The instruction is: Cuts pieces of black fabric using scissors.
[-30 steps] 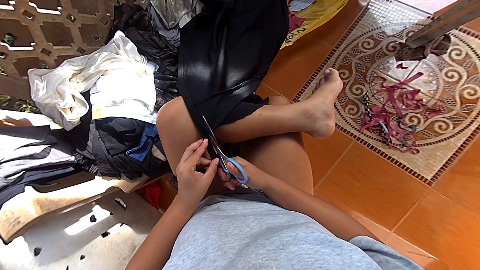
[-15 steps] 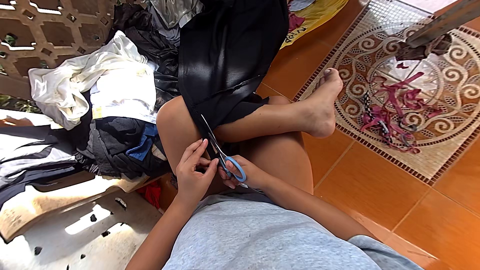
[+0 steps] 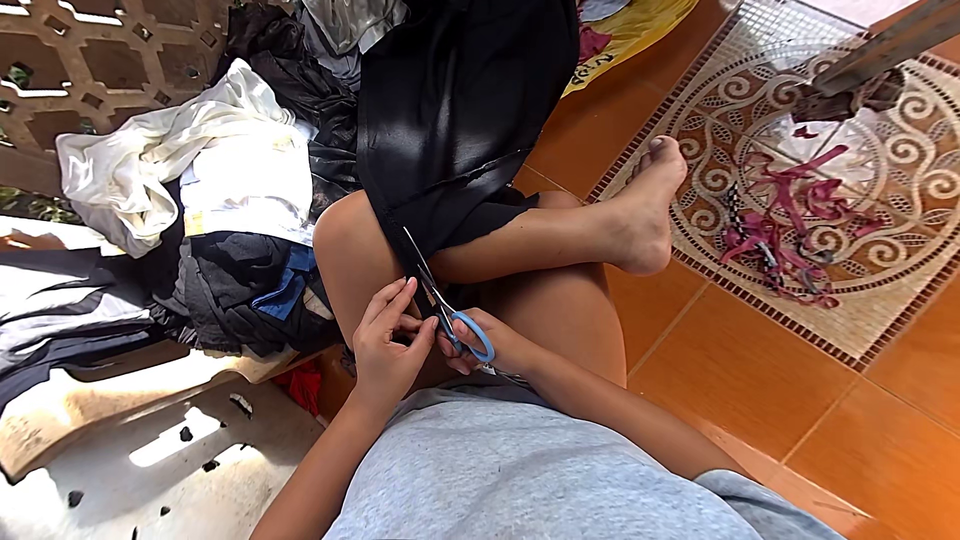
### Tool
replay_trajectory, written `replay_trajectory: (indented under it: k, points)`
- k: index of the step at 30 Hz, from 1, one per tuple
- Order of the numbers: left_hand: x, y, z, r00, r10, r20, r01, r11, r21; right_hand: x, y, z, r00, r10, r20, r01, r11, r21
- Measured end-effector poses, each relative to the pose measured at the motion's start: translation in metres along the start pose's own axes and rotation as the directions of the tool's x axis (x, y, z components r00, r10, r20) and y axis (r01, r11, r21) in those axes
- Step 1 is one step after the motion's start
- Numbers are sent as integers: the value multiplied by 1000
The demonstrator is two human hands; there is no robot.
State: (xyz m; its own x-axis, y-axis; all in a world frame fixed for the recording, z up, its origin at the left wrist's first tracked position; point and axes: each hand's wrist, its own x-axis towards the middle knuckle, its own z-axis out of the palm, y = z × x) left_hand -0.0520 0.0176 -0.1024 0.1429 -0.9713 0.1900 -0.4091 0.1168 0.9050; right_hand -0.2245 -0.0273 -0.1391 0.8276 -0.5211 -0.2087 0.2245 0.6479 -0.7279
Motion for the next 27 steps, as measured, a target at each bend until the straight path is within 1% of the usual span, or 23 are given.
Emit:
replay_trajectory:
  k: [7,16,21,27]
  points:
    - [0,0,-1,1000,4,7,-4,1000,7,2,-2,2,1000,-1,-26,0,999,-43]
    - [0,-1,-1,1000,-1,11,1,1000,9,1,-3,4,997,32,-63,-35,999,-39]
    - [-1,0,-1,1000,-1,19,0,1000,13,3,-4,3,999,22,-45,-23,1000,-8]
    - [-1,1,-2,1000,2,18,-2,1000,15,6,-9,6,998,29,-51,-31,999,-24]
